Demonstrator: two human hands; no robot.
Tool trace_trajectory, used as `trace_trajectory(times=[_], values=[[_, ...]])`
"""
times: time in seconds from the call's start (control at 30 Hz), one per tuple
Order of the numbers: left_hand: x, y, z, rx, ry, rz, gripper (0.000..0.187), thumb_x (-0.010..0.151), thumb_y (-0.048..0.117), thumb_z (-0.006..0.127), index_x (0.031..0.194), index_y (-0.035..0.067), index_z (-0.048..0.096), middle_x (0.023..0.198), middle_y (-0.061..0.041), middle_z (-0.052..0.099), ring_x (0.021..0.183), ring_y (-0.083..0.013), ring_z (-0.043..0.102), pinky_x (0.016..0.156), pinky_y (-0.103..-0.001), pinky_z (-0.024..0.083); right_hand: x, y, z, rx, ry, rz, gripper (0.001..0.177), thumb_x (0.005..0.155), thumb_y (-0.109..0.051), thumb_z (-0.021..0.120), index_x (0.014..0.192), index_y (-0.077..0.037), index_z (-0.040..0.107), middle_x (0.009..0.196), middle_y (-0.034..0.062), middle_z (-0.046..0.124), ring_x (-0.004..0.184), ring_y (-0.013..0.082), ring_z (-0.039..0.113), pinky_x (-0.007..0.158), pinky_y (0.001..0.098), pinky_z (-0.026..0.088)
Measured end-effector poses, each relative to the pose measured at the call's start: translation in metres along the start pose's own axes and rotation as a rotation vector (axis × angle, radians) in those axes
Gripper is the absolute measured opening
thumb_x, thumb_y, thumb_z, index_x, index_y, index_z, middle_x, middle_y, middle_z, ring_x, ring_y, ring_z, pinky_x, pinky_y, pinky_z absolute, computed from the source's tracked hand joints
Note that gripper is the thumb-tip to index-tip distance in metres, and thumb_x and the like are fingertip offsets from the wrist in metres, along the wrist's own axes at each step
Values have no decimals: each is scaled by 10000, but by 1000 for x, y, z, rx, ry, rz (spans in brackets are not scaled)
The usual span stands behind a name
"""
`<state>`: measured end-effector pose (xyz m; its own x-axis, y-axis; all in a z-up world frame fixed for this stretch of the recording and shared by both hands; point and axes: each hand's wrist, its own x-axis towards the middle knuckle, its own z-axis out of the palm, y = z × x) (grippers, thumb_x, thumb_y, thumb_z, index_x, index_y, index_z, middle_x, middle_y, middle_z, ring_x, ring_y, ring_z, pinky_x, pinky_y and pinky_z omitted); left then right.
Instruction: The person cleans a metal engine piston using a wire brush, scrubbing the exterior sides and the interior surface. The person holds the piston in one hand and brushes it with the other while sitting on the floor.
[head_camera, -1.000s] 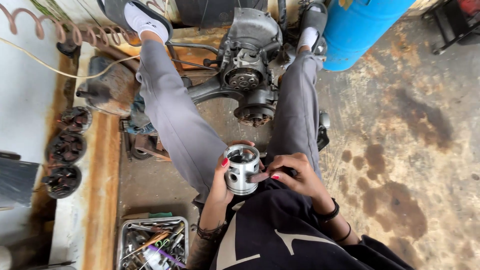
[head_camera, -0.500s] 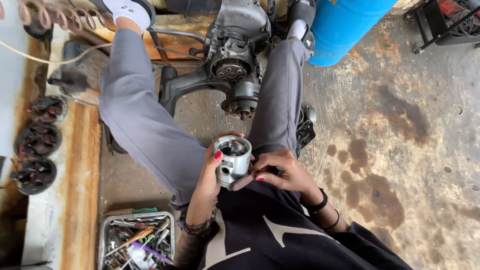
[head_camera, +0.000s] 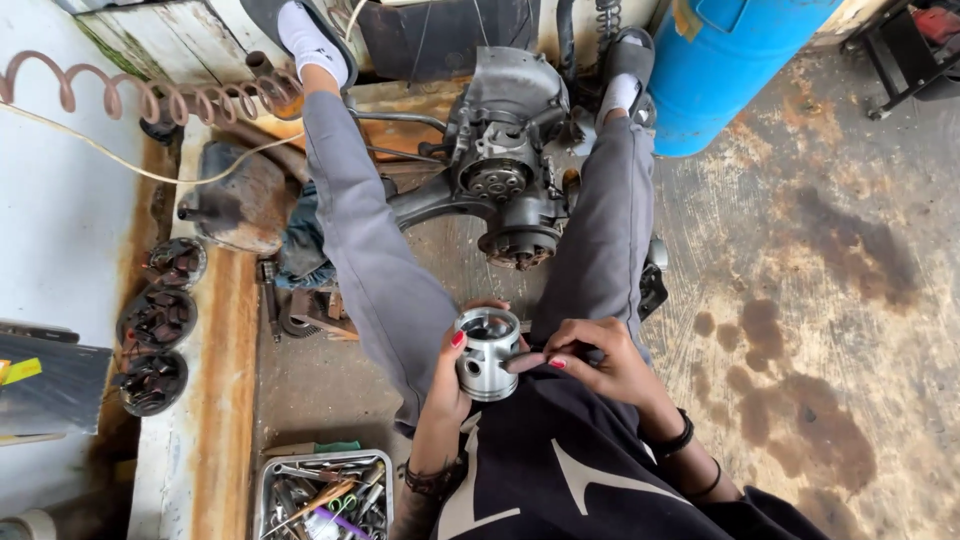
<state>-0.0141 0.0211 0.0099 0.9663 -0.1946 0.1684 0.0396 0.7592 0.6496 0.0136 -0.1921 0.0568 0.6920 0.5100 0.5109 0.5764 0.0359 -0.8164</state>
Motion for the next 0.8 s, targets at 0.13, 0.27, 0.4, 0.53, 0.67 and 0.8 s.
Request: trace_trajectory(times=[0.13,0.27,0.4,0.53,0.67,0.8], values=[[-11,3,-6,6,478,-129,563,946,393,564,1372,41,456,1149,-291,641,924,-348,660,864,-456,567,-1,3,17,-6,-8,8,146,954,-162,704,898,-27,714,627,68,645,468,187,577,444,290,453],[-8,3,-34,32,22,43,787,907,580,535,1357,-58,436,873,-343,671,765,-393,751,665,-428,611,-10,3,30,52,-65,8,123,951,-126,720,891,-19,714,635,77,656,468,181,591,451,278,459],[-5,-5,-26,68,97,45,733,910,552,539,1330,-48,497,831,-316,693,721,-365,755,636,-402,612,-8,0,28,85,-53,8,134,963,-125,704,893,-11,709,625,84,635,466,169,571,454,264,454],[0,-10,-2,84,136,15,703,886,525,578,1310,-34,528,887,-285,708,767,-321,754,678,-392,619,-10,9,17,62,-5,-4,139,946,-127,707,886,-2,722,619,88,632,449,185,559,431,283,439],[2,-10,14,135,137,-15,662,910,508,559,1296,-30,557,899,-249,699,761,-246,715,648,-364,611,-18,17,11,92,32,-32,149,957,-120,694,887,12,704,641,87,658,471,187,560,450,274,433],[7,-16,12,134,126,-9,615,939,474,537,1285,-35,540,912,-262,710,809,-277,745,654,-370,629,-17,13,7,94,47,-31,145,973,-111,676,908,17,690,638,102,632,476,192,553,459,280,430]])
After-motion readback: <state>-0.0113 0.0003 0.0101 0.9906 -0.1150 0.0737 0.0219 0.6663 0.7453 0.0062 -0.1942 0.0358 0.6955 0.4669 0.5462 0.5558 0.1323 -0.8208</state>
